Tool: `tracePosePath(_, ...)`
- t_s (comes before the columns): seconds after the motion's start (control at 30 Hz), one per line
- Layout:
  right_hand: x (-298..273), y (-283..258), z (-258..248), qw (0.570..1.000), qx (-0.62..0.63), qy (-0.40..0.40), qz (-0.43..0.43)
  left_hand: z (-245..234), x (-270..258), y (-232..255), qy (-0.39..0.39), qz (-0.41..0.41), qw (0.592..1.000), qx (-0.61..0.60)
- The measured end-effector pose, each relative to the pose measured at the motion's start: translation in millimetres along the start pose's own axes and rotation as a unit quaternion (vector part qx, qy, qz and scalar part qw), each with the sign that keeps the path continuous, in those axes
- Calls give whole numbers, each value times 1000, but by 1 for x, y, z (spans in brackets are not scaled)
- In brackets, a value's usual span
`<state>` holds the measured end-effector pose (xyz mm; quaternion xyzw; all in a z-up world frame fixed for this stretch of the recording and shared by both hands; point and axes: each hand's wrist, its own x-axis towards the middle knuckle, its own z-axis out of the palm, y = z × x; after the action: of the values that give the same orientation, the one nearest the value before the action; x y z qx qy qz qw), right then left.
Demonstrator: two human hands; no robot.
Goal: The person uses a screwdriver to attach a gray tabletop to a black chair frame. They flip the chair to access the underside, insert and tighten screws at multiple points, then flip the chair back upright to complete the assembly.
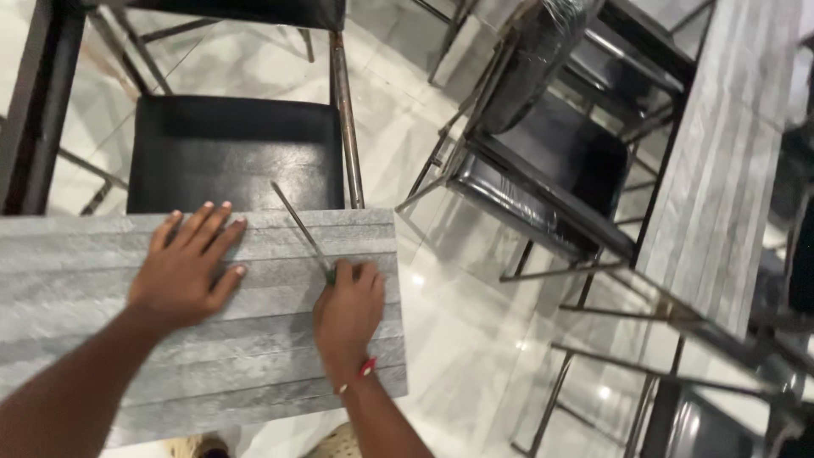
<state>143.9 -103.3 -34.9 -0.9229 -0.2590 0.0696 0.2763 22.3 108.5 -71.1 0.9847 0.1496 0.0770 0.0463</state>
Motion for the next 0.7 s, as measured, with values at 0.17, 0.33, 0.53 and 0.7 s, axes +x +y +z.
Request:
tracePosePath(0.17,53,35,-8,965,-55,96,-238,-2,-3,4,4,-23,1000,-12)
tracePosePath(0.33,55,48,2,961,-58,77,-259,-4,1,4,16,-11,1000,-16)
tracePosePath(0.53,57,46,0,962,-59,70,-257,-1,3,1,25,-2,1000,-9)
tracePosePath(0.7,57,46,1,968,-48,37,-244,3,0,1,30,-5,1000,-1)
